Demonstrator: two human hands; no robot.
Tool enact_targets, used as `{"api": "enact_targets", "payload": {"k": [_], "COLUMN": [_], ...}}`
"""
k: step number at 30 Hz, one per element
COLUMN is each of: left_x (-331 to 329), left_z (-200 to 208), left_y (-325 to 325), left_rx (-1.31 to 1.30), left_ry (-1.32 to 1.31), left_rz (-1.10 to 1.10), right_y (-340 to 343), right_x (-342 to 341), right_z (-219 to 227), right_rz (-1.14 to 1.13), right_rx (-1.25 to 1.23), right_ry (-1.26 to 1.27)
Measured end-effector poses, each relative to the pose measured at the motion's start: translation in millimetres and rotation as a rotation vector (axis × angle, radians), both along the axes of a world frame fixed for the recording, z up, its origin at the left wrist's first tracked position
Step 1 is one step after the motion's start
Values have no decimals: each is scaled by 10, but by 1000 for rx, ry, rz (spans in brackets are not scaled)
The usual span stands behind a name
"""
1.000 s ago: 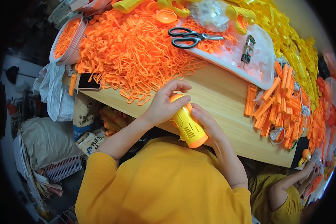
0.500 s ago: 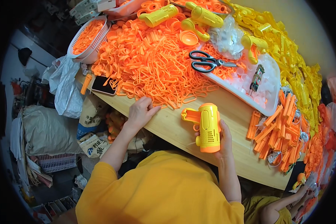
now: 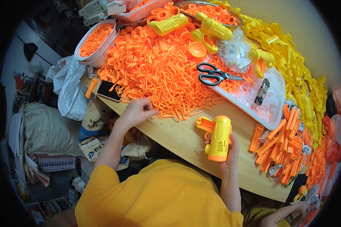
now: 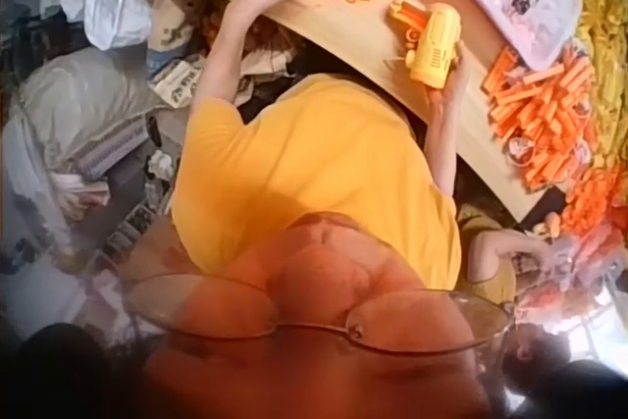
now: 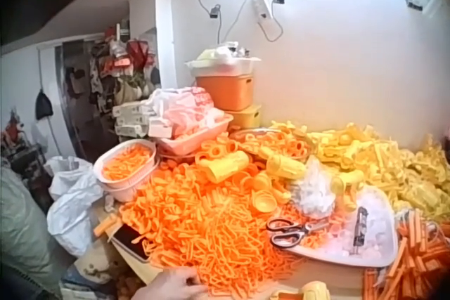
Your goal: Assembling plastic toy gun bodies and components by hand at a workbench.
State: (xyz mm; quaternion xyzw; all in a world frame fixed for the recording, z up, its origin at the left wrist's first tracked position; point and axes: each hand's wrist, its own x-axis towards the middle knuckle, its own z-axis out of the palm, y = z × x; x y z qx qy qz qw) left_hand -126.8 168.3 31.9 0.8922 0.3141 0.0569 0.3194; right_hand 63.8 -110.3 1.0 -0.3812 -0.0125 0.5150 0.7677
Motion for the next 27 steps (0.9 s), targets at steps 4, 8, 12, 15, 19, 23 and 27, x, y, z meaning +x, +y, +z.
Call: {"api": "enact_targets", "payload": {"k": [4,8,12,15,19,23,27], "left_x": [154,126,152,203,157,278,417], "left_z": [209,158,287,286,74,117,208], "left_y": [400,1241,1542,1620,1917,2020,2089], "left_rx": [118,462,436,371,541,696,396], "left_ry": [-362,-582,-483,-358,-393,-216,-182], "left_rz": [281,432,464,501,432,302,445], "right_y": [-33,-16,-64,-80,-48,-29,-9], "right_x": [16,5,3,16,-12,-37,-50], "right_z": [21,2,21,16,22,48,35], "right_rz": [-23,-23,-68,-59,-64,-73,-50], "right_rx": [17,13,11,17,1,-22,-1], "right_ry": [24,29,49,54,41,43,30]}}
